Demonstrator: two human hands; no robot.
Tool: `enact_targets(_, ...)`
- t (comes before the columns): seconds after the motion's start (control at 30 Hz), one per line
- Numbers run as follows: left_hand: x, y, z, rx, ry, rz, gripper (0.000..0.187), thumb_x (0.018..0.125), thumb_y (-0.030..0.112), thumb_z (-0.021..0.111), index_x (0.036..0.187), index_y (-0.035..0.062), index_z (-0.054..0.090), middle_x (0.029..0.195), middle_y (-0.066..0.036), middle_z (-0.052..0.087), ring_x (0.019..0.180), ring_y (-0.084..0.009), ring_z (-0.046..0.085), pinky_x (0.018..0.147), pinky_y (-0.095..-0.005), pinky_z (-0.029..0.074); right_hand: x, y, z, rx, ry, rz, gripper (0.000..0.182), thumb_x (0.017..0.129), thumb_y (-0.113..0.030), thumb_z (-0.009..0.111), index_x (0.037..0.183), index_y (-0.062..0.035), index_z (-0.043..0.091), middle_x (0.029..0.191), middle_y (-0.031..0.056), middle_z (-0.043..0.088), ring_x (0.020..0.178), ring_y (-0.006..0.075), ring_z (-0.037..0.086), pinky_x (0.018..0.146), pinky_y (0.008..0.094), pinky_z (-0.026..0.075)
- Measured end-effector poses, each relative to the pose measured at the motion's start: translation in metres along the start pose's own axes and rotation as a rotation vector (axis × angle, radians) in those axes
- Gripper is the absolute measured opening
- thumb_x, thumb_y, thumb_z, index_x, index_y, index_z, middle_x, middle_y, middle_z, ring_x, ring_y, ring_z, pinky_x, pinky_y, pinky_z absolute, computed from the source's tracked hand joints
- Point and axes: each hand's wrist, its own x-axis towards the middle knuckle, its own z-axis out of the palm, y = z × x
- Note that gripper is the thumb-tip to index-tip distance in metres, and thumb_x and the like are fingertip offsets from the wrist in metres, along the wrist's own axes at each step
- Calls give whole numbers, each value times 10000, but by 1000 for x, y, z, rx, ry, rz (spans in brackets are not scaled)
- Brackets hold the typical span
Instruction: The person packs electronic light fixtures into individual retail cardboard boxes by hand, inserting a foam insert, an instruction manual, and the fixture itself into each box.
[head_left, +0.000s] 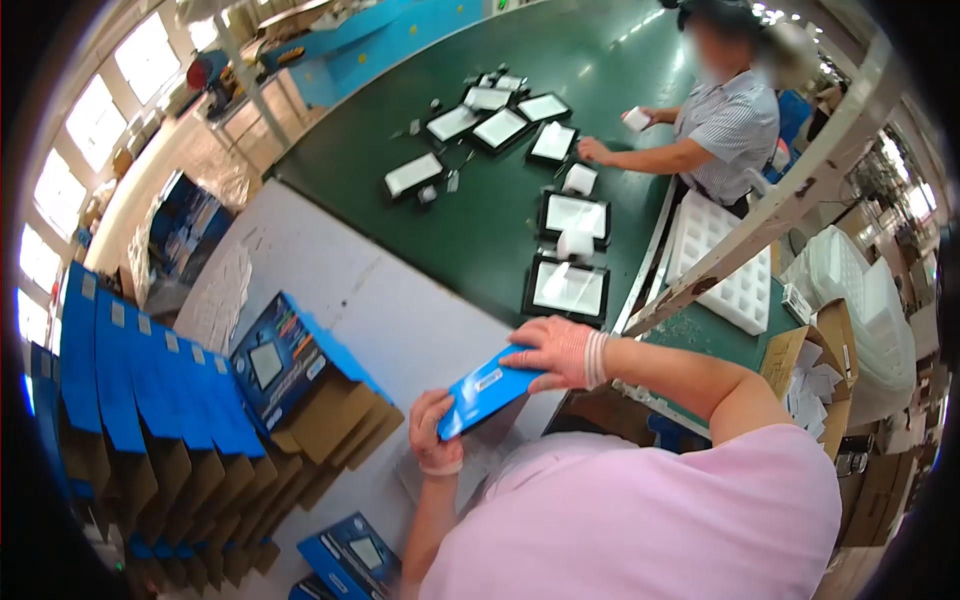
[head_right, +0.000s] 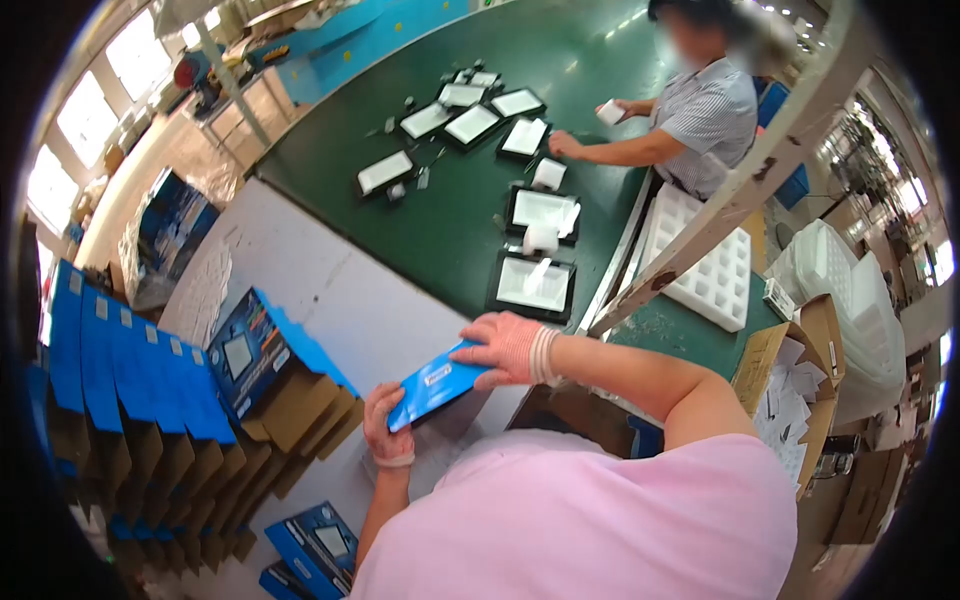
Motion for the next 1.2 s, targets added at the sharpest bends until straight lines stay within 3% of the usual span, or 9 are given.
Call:
enact_targets(0.1, 5, 9, -7, 33, -68, -20, 248, 732, 60, 660, 978, 27, 675, 1045, -157, 650, 1003, -328, 607, 899, -405, 487, 3, 7, 9, -28, 18, 7, 519, 819, -420, 660, 1270, -182, 561, 1181, 154, 556, 1047, 368, 540, 907, 456, 445)
enact_targets(0.23, 24, 33, -28, -33, -316, -143, 400, 806, 233, 688, 1144, 24, 645, 1217, -171, 586, 1153, -354, 528, 984, -439, 433, 10, 6, 3, 57, -23, 16, 514, 807, -351, 696, 1277, -186, 568, 1192, 166, 541, 1033, 362, 545, 914, 451, 446)
enact_targets(0.37, 13, 10, -28, 201, -469, -25, 536, 743, 346, 716, 1227, 129, 635, 1296, -176, 539, 1168, -375, 502, 1015, -444, 408, 10, 8, 8, 21, -7, -7, 543, 789, -335, 714, 1298, -227, 559, 1209, 170, 533, 1031, 363, 550, 915, 454, 457)
enact_targets(0.47, 7, 6, -24, 343, -478, 90, 559, 686, 340, 773, 1219, 235, 642, 1326, -160, 513, 1202, -391, 459, 1043, -495, 381, 9, 7, 12, -26, 27, -19, 577, 761, -314, 738, 1304, -252, 556, 1228, 172, 522, 1051, 366, 548, 920, 459, 466)
enact_targets(0.67, 16, 44, -26, 616, -570, 104, 632, 663, 340, 786, 1266, 270, 607, 1403, -158, 425, 1291, -386, 350, 1103, -612, 223, 5, -3, 10, -152, 84, -72, 670, 693, -364, 769, 1316, -264, 543, 1291, 167, 491, 1172, 377, 494, 1009, 499, 410)
enact_targets(0.9, 30, 36, -8, 637, -471, 48, 705, 568, 374, 837, 1234, 265, 635, 1163, -140, 514, 1096, -343, 475, 950, -487, 395, 8, -5, 17, -152, 144, 15, 669, 688, -369, 776, 1300, -231, 543, 1347, 171, 464, 1229, 388, 452, 1060, 530, 346)
enact_targets(0.97, 25, 55, -28, 676, -370, 15, 680, 549, 358, 846, 1195, 246, 665, 1128, -138, 527, 1046, -335, 496, 896, -458, 419, 14, -11, 15, -36, 328, 135, 603, 719, -221, 760, 1275, -111, 552, 1324, 177, 495, 1184, 378, 487, 1017, 471, 389)
enact_targets(1.03, 14, 73, -69, 752, -235, -128, 665, 533, 292, 862, 1167, 207, 683, 1118, -138, 536, 1045, -338, 505, 908, -432, 426, 18, -16, 34, 77, 428, 250, 556, 728, -164, 752, 1244, -77, 566, 1274, 161, 533, 1136, 358, 515, 976, 438, 416)
enact_targets(1.2, -47, 104, -163, 1042, 59, -481, 661, 558, 300, 867, 1182, 209, 672, 1146, -131, 510, 1070, -355, 497, 920, -465, 432, 50, -50, 123, 205, -80, 0, 452, 755, -235, 741, 1149, -65, 597, 1189, 120, 589, 1104, 318, 542, 957, 417, 437)
